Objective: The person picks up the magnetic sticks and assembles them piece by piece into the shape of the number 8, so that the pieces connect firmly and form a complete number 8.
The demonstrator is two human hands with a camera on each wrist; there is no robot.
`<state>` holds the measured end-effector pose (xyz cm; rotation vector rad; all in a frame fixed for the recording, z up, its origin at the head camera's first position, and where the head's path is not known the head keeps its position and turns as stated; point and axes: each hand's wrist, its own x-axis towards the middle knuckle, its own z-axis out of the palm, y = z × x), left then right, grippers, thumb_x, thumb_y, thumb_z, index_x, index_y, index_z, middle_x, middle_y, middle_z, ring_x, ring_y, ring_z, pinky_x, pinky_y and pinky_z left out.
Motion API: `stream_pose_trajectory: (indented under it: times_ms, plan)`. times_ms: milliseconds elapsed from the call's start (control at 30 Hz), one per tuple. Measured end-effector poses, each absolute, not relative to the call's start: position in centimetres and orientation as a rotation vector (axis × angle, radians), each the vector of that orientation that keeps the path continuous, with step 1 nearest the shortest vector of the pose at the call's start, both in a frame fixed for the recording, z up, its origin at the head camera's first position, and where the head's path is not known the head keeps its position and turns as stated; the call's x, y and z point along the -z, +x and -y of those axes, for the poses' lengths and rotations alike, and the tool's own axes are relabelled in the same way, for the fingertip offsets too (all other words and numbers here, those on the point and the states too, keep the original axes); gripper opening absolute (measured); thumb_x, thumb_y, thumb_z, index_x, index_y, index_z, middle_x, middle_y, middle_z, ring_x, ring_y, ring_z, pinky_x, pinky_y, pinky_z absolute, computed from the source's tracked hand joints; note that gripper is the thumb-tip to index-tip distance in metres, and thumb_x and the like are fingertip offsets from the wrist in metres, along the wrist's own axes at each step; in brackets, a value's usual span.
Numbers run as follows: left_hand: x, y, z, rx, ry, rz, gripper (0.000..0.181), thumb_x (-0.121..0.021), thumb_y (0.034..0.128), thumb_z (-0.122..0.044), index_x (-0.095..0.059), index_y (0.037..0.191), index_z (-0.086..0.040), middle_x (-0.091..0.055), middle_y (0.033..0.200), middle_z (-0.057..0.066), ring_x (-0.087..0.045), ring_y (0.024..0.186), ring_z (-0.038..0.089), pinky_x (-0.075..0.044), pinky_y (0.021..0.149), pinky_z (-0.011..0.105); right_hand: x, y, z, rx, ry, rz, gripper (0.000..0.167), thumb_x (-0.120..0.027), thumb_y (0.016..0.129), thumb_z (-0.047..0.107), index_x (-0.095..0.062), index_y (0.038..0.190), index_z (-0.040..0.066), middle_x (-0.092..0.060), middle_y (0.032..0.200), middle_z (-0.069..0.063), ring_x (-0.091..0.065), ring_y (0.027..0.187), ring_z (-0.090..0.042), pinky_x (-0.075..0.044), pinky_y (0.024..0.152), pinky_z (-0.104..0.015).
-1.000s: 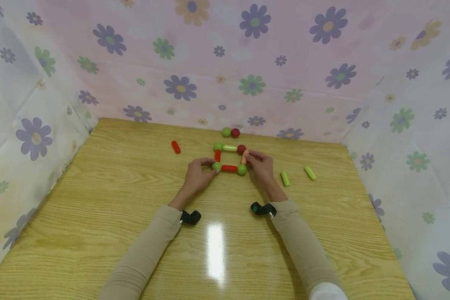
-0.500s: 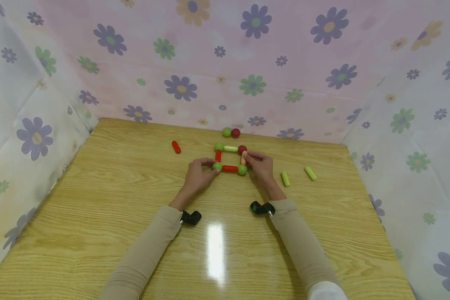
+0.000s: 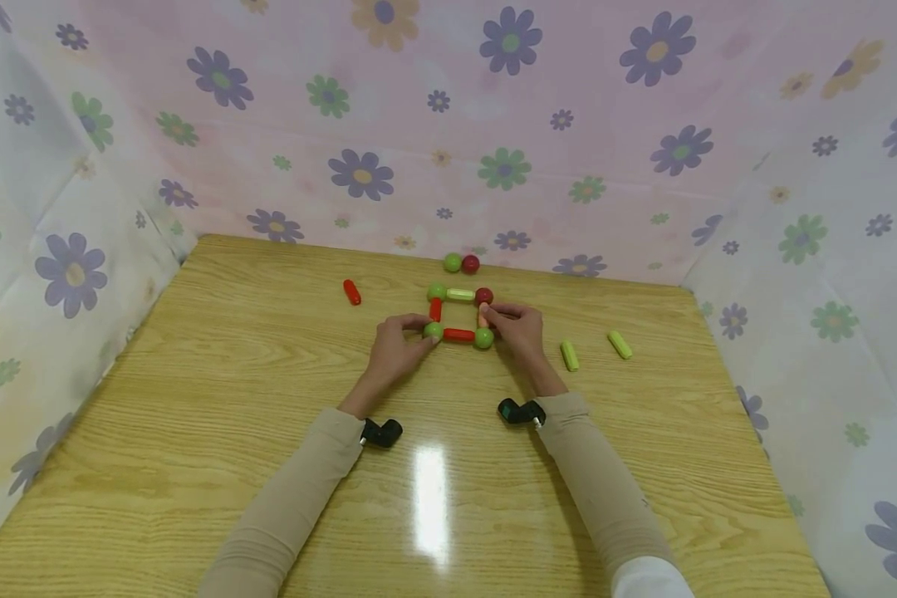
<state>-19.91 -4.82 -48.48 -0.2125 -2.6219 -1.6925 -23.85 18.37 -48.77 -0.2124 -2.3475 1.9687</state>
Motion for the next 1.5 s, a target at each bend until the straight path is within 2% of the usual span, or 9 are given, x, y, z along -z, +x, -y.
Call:
stream_pose_trajectory:
  times_ms: [267, 500, 667, 1033, 1333, 1400, 1500]
  plan:
    - [48.3, -20.0, 4.8, 1.685, -0.214, 2.630, 0.032, -0.078, 0.0908, -0.015, -0.073, 0.120, -0.003, -0.073, 0.119, 0.015, -0.062, 0.124, 0.030, -0.039, 0.114, 0.049, 48.9, -23.9, -18.5, -1.921, -0.205, 2.376, 0.034, -0.080, 0.090, 0.024, -0.076, 0.110, -0.004, -0.074, 0.086, -0.002, -0.069, 0.072, -0.003, -0.055, 0.065, -0.018]
    - [48.5, -20.0, 4.6, 1.669, -0.210, 2.631, 0.032, -0.078, 0.0905, -0.015, -0.073, 0.120, -0.002, -0.074, 0.118, 0.014, -0.062, 0.124, 0.030, -0.039, 0.114, 0.049, 48.9, -24.0, -19.4, -1.926, -0.187, 2.473, 0.040, -0.082, 0.088, 0.027, -0.075, 0.114, -0.002, -0.075, 0.102, -0.016, -0.070, 0.079, -0.006, -0.057, 0.069, -0.019]
    - [48.4, -19.8, 4.2, 1.633, -0.227, 2.648, 0.032, -0.079, 0.0904, -0.017, -0.074, 0.119, -0.003, -0.074, 0.117, 0.013, -0.062, 0.124, 0.031, -0.041, 0.111, 0.052, 48.6, -24.1, -20.0, -1.809, -0.177, 2.593, 0.038, -0.081, 0.088, 0.032, -0.077, 0.110, 0.001, -0.074, 0.108, -0.020, -0.069, 0.080, -0.009, -0.054, 0.069, -0.019]
    - [48.4, -20.5, 3.8, 1.563, -0.188, 2.675, 0.033, -0.078, 0.0906, -0.022, -0.075, 0.121, -0.008, -0.075, 0.115, 0.010, -0.060, 0.127, 0.028, -0.042, 0.110, 0.050, 48.1, -24.5, -20.3, -1.806, -0.155, 2.636, 0.039, -0.078, 0.091, 0.030, -0.076, 0.112, -0.003, -0.074, 0.105, -0.023, -0.070, 0.071, -0.007, -0.058, 0.068, -0.023]
    - [48.8, -21.5, 4.3, 1.620, -0.266, 2.632, 0.033, -0.077, 0.0918, -0.021, -0.074, 0.121, -0.007, -0.075, 0.111, 0.013, -0.059, 0.127, 0.030, -0.039, 0.112, 0.051, 48.2, -25.2, -20.4, -1.829, -0.147, 2.622, 0.041, -0.078, 0.092, 0.030, -0.075, 0.113, -0.005, -0.075, 0.102, -0.021, -0.070, 0.074, -0.006, -0.059, 0.069, -0.024]
    - [48.9, -21.5, 4.7, 1.639, -0.297, 2.624, 0.032, -0.076, 0.0927, -0.018, -0.073, 0.122, -0.006, -0.075, 0.111, 0.014, -0.059, 0.126, 0.030, -0.040, 0.112, 0.049, 48.2, -25.2, -20.4, -1.837, -0.153, 2.624, 0.041, -0.077, 0.092, 0.031, -0.075, 0.113, -0.005, -0.075, 0.103, -0.020, -0.070, 0.074, -0.006, -0.059, 0.069, -0.023]
    - [49.0, -21.6, 5.3, 1.659, -0.322, 2.620, 0.031, -0.073, 0.0934, -0.015, -0.072, 0.122, -0.004, -0.074, 0.110, 0.014, -0.063, 0.115, 0.028, -0.046, 0.103, 0.043, 48.2, -25.3, -20.4, -1.841, -0.164, 2.622, 0.041, -0.077, 0.092, 0.031, -0.075, 0.113, -0.004, -0.074, 0.104, -0.020, -0.069, 0.074, -0.005, -0.059, 0.068, -0.023]
